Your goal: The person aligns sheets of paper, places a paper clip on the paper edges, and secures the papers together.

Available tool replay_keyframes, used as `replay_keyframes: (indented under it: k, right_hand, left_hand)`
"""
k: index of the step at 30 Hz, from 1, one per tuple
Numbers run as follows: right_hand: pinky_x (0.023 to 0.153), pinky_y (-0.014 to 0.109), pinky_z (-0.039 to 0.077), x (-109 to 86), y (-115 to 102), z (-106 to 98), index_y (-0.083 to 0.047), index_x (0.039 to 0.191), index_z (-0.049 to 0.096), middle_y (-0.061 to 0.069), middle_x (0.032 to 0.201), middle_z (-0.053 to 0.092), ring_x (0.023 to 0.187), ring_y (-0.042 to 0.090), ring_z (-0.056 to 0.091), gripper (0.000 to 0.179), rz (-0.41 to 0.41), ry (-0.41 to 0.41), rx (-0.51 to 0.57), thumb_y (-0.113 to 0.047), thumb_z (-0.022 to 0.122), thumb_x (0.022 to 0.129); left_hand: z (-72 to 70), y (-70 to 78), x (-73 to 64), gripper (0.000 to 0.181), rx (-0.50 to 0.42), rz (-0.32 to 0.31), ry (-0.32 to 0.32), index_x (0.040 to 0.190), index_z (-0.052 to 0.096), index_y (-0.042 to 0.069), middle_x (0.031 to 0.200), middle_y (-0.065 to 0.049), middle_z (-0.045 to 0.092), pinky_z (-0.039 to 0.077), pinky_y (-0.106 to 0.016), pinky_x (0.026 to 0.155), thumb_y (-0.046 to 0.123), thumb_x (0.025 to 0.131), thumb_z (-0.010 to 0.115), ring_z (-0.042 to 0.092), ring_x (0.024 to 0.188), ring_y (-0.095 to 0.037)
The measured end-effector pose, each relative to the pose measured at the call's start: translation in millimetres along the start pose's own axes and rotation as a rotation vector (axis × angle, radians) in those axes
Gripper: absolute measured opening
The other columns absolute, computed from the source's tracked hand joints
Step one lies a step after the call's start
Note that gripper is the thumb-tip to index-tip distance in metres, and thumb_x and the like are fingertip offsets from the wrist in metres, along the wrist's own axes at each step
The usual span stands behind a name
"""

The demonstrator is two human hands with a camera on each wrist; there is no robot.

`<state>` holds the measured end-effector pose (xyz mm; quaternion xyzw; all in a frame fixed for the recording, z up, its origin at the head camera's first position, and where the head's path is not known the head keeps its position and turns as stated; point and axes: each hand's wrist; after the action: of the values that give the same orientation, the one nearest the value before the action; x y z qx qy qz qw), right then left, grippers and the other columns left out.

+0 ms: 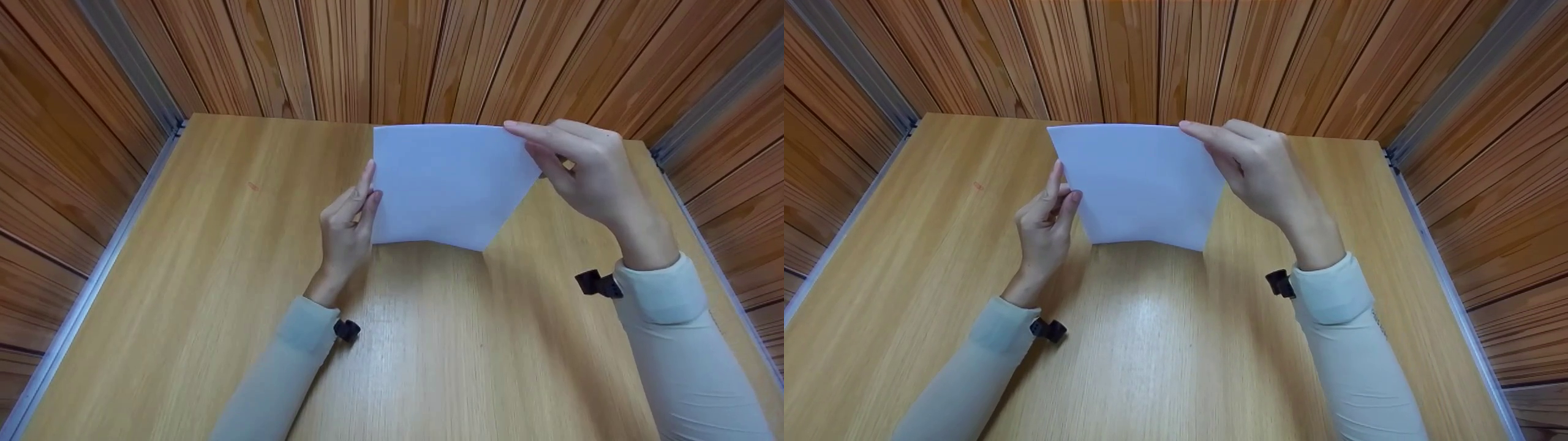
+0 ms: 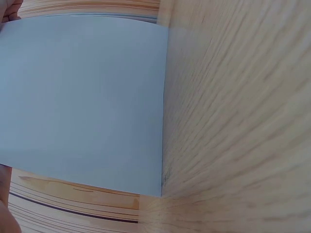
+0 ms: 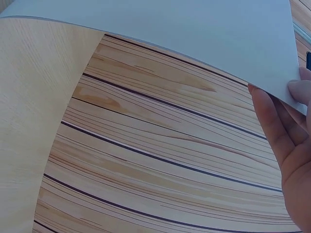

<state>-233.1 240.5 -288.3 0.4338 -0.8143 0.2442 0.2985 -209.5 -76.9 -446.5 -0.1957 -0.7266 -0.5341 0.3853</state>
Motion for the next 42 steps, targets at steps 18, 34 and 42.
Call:
replay_keyframes:
  k: [18, 34, 42]
  right_hand:
    - [0.079, 0.003, 0.044, -5.8, 1, 8, -0.007, 0.125, 0.078, 0.015, 0.088, 0.077, 0.066, 0.019, 0.063, 0.041, 0.049, 0.104, 0.007, 0.017, 0.07, 0.092]
    - [0.081, 0.008, 0.051, -14.6, 2, 17, -0.005, 0.122, 0.079, 0.014, 0.095, 0.078, 0.075, 0.009, 0.067, 0.038, 0.134, 0.215, 0.038, 0.016, 0.073, 0.091]
    - [0.082, 0.01, 0.053, -19.2, 2, 23, -0.003, 0.118, 0.081, 0.016, 0.094, 0.078, 0.082, -0.001, 0.063, 0.033, 0.199, 0.282, 0.079, 0.015, 0.072, 0.091]
  left_hand:
    - [0.1, -1.9, 0.0, 0.043, 0.012, 0.018, 0.005, 0.146, 0.059, -0.003, 0.127, -0.015, 0.075, 0.059, -0.029, 0.096, 0.004, 0.104, 0.067, 0.075, 0.106, -0.021]
    - [0.0, -3.1, -0.3, 0.044, 0.005, 0.02, 0.0, 0.146, 0.058, -0.003, 0.133, -0.016, 0.072, 0.058, -0.032, 0.099, 0.004, 0.104, 0.066, 0.074, 0.113, -0.023]
    - [0.5, -4.3, -0.3, 0.043, -0.001, 0.025, 0.015, 0.145, 0.059, -0.004, 0.111, -0.015, 0.078, 0.057, -0.021, 0.085, 0.003, 0.103, 0.068, 0.071, 0.088, -0.017]
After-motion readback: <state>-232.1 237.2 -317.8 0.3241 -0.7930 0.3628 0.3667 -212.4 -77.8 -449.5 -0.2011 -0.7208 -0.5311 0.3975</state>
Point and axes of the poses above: each hand's wrist, its own x-axis towards the middle knuckle, its own z-axis out of the palm, y = z × x
